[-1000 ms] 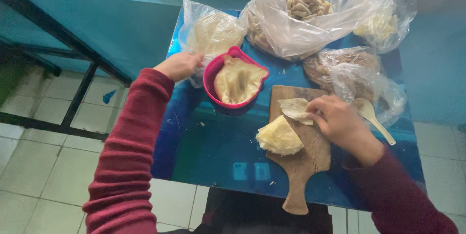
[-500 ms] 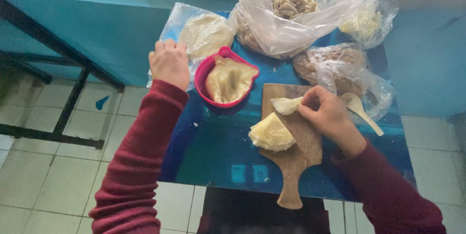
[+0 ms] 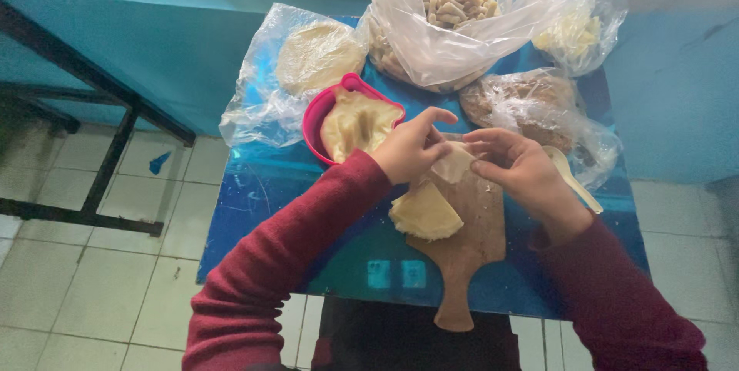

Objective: The person folds filled pastry pockets at a blue table. They take square dough wrappers from a stack on a wooden board, spoon brown filling from a plastic bag onto a wrapper, fold the wrapper over into a triangle and pinch the edges closed, placing finished pockets into a pink bowl. They repeat this cycle and handle dough pieces from a plastic bag.

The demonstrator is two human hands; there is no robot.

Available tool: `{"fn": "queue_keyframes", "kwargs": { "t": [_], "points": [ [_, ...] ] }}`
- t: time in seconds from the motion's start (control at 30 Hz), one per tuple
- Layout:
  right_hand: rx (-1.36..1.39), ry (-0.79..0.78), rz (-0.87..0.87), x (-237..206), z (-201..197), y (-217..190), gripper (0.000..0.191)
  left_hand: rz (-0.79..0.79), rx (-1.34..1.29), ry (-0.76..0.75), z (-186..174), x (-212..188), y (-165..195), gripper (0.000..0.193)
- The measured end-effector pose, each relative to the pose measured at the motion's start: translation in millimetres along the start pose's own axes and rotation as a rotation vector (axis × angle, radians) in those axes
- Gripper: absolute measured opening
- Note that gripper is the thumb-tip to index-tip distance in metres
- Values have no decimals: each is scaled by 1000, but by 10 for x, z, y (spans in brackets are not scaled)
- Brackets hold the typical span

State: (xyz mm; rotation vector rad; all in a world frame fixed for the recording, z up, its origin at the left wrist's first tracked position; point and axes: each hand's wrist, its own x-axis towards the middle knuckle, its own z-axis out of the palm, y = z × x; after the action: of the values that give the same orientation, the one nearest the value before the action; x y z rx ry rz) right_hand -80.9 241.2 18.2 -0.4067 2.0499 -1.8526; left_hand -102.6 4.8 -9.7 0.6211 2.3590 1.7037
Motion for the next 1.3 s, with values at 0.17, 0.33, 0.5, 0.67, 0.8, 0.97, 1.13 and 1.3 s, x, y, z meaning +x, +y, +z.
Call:
{"fn": "queue_keyframes", "kwargs": {
  "t": [0.17, 0.33, 0.5, 0.67, 0.8, 0.97, 1.13, 1.3],
  "points": [
    [-299, 58, 20, 8, 22, 98, 42, 91, 199, 109, 107, -100, -31, 51],
    [-753, 179, -36, -98, 119, 5, 45, 208, 474, 212, 102, -222, 205, 52],
    [-739, 172, -77, -209, 297, -160, 25, 83, 769, 448, -466, -519, 326, 15],
    [-832, 5, -249, -224, 547, -101, 37, -411, 1048, 741, -1458, -804, 74, 37],
    [-844, -21, -148, -187, 587, -8, 40, -636, 847, 579, -1743, -626, -195, 70],
    [-927, 188, -233, -20, 412, 109, 36, -735, 624, 467, -1817, -347, -258, 57],
    [-1056, 278, -307, 183, 398, 262, 20, -631, 566, 550, -1835, -157, -214, 26],
    [-825, 276, -204, 141, 458, 200, 22, -389, 342, 607, -1798, -189, -246, 27]
  ]
}}
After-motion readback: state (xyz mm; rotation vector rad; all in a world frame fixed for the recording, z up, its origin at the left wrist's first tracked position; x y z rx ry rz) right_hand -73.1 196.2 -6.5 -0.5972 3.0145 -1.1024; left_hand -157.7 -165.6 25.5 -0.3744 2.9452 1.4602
